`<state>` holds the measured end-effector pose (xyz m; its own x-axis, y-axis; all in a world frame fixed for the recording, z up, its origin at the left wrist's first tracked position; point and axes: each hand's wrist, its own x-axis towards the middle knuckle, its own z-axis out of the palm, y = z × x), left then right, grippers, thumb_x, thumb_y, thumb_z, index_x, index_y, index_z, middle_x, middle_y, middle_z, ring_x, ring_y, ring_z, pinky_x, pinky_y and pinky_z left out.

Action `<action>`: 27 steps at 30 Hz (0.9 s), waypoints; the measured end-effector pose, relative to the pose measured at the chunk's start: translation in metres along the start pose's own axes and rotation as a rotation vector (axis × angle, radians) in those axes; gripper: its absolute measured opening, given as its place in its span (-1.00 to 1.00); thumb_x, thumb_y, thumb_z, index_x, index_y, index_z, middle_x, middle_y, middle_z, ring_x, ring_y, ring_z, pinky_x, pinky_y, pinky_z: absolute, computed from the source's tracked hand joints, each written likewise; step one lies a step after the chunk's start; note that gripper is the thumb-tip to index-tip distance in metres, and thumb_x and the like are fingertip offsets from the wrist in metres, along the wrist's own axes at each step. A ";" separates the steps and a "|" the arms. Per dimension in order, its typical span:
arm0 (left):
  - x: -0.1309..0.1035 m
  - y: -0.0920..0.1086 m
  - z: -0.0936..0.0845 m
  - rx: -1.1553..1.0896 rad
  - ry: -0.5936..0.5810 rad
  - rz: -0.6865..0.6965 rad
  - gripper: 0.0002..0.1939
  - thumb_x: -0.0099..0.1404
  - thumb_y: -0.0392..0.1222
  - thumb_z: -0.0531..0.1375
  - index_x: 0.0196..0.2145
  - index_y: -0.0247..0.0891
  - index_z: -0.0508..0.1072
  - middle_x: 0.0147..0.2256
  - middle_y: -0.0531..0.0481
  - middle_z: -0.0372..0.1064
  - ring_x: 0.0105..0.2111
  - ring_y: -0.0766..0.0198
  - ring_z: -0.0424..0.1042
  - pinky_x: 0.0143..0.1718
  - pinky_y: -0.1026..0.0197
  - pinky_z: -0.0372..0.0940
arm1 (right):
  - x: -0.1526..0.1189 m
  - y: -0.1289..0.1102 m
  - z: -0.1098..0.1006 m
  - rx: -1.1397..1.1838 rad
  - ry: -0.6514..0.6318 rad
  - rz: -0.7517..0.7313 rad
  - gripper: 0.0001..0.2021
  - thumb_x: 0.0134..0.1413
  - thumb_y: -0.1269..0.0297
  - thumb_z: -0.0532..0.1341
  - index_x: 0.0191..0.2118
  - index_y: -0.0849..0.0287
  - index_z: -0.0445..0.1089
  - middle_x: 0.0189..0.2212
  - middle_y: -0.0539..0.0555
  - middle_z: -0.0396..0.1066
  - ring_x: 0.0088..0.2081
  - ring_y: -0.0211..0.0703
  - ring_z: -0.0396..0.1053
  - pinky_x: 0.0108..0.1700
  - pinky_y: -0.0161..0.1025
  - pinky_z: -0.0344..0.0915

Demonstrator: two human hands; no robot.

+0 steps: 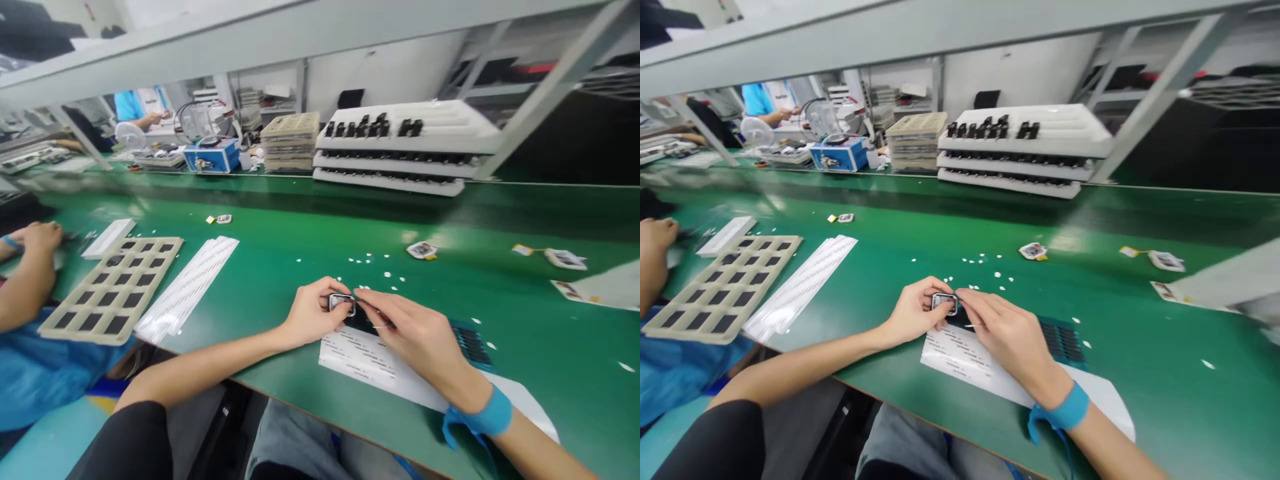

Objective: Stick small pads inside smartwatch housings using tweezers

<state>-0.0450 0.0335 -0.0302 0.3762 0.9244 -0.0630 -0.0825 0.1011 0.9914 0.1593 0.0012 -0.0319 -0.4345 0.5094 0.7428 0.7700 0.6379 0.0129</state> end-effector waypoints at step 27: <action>-0.004 -0.005 -0.003 0.026 -0.112 0.084 -0.79 0.30 -0.28 0.33 -0.17 -0.24 0.36 -0.47 0.21 0.45 -0.59 0.50 0.46 -0.53 0.46 0.33 | 0.003 -0.009 -0.004 0.074 0.031 -0.003 -0.77 0.37 0.48 0.33 0.06 0.08 0.53 -0.09 -0.03 0.69 -0.24 -0.25 0.64 -0.12 -0.29 0.60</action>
<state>-0.0485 0.0301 -0.0353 0.4697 0.8822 0.0321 -0.0949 0.0143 0.9954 0.1528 -0.0058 -0.0268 -0.4209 0.4904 0.7631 0.7317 0.6808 -0.0339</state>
